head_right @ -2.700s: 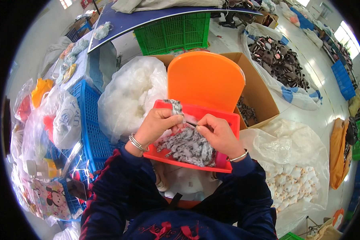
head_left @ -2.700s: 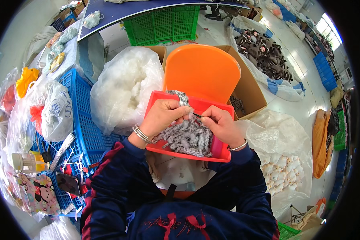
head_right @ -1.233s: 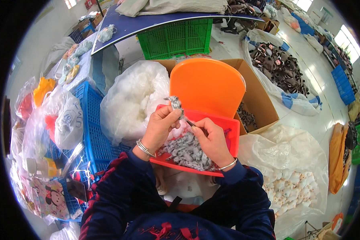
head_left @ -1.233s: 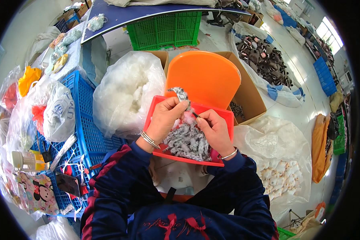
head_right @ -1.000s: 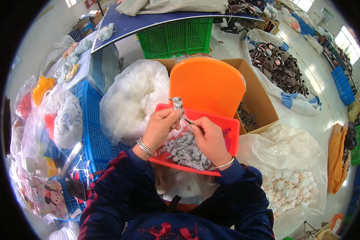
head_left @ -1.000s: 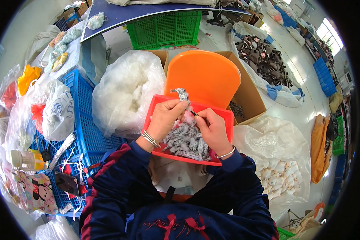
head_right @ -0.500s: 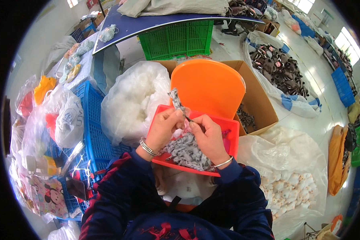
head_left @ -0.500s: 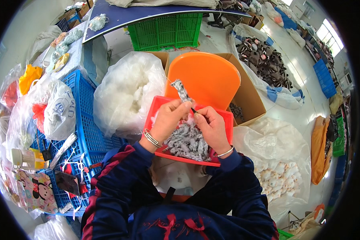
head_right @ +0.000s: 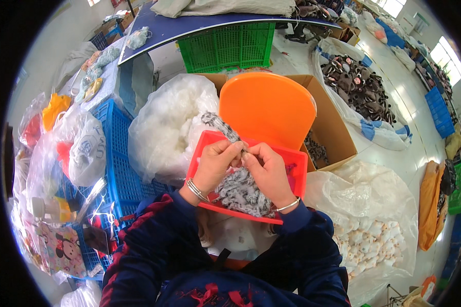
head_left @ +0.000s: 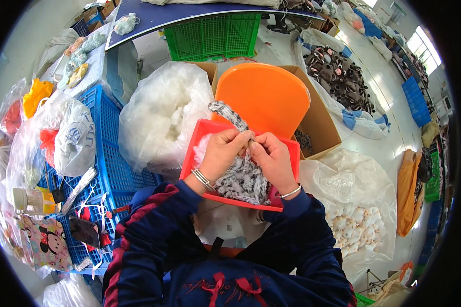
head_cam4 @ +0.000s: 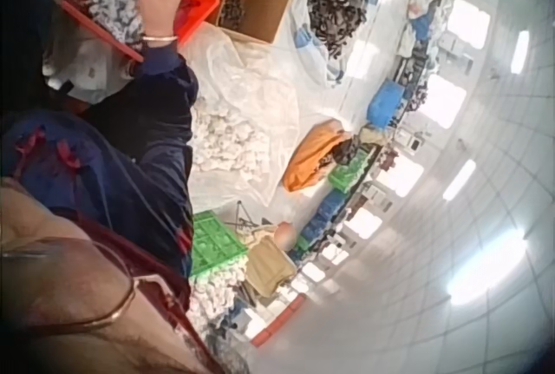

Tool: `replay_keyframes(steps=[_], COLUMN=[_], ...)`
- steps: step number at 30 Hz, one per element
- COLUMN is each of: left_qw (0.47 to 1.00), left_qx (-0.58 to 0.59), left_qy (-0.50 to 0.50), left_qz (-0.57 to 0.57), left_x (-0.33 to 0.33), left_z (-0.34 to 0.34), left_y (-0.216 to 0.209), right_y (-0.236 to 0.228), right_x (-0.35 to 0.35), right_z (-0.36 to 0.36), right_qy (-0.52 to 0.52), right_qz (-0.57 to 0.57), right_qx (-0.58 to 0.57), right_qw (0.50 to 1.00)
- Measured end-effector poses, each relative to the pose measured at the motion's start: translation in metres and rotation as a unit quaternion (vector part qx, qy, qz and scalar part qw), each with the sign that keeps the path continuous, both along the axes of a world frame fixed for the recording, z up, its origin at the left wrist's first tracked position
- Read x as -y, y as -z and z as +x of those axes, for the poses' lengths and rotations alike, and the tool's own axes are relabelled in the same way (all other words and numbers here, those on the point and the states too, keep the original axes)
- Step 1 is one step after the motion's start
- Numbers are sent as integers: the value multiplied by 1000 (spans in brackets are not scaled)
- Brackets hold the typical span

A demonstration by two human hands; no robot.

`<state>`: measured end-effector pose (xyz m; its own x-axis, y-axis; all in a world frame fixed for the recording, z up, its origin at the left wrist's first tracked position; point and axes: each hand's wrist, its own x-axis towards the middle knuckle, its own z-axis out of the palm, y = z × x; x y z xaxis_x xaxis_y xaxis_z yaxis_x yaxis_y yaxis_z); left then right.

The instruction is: The person repeatedly inserts white stuffing into a small patterned fabric item using a metal tool. They adjust the fabric and push the stuffing deeper, then place the item into a red tray. The process is repeated with additional fabric items.

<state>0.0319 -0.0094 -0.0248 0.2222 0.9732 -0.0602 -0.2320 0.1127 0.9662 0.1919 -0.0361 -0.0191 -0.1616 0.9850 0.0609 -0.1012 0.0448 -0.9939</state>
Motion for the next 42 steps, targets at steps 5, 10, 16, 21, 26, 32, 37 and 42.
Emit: replay_keyframes(steps=[5, 10, 16, 21, 26, 32, 37, 42], left_qw=[999, 995, 991, 995, 996, 997, 999, 996], left_qx=[-51, 30, 77, 34, 26, 47, 19, 8], left_qy=[-3, -93, -110, -98, -89, -66, -18, 29], left_qz=[4, 11, 7, -2, 1, -8, -27, -80], left_x=[-10, -35, -42, -38, -36, -33, -21, -10], left_z=[-11, -34, -50, -49, -51, -50, -33, -19], left_y=[-8, -17, -16, -16, -17, -17, -16, -22], right_y=[-3, 10, 53, 95, 116, 14, -24, -20], right_x=[-8, -25, -33, -44, -48, -23, 3, 6], right_z=[17, 52, 47, 23, 22, 46, 46, 44], right_qy=[-50, 2, -12, -12, -40, -70, -28, 8], right_qz=[-29, -7, 29, 89, 25, 22, 20, 57], right_qx=[69, 215, 509, 607, 664, 380, 226, 208], right_qw=[996, 976, 860, 790, 747, 922, 974, 976])
